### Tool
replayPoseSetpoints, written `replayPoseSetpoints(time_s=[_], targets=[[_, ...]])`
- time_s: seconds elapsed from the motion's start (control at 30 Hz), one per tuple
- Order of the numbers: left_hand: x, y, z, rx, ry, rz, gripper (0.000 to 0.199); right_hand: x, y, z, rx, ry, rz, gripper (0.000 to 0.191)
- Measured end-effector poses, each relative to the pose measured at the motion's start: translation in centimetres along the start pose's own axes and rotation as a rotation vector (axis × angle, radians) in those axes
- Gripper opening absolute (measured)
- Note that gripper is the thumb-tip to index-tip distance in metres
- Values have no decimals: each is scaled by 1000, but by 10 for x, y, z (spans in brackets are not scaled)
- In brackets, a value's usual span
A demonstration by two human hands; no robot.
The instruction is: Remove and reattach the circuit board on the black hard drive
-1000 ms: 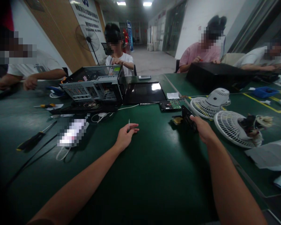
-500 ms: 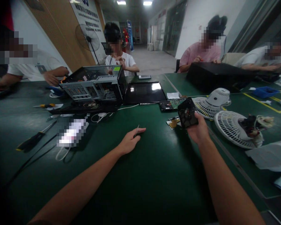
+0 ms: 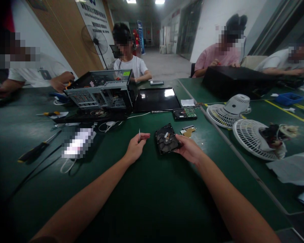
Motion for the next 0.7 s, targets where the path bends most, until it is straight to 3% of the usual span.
replayPoseSetpoints(time_s=[0.17, 0.37, 0.47, 0.5, 0.57, 0.63, 0.7], targets=[[6, -3, -6, -9, -53, 62, 24, 8, -12, 7, -40, -106, 315, 25], [7, -3, -11, -1, -124, 181, 22, -3, 8, 26, 183, -26, 684, 48], [5, -4, -11, -10, -159, 237, 22, 12, -5, 27, 190, -133, 919, 43], [5, -4, -11, -11, -169, 246, 23, 23, -18, 23, 140, -226, 1004, 38], [6, -4, -11, -14, -181, 250, 23, 49, -54, 12, -164, -442, 1190, 29], [7, -4, -11, -14, -183, 246, 22, 69, -94, -2, -441, -487, 1419, 26], [8, -3, -11, -11, -180, 242, 22, 76, -123, -16, -492, -457, 1526, 28]])
Point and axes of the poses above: each hand's wrist, its own z-axis away from the middle knuckle, its own y-axis out of the palm, x = y × z, the point moved 3 cm from there along -z, towards the middle knuckle, and after that the axes turned 13 degrees about -x, right-handed, at the moved point
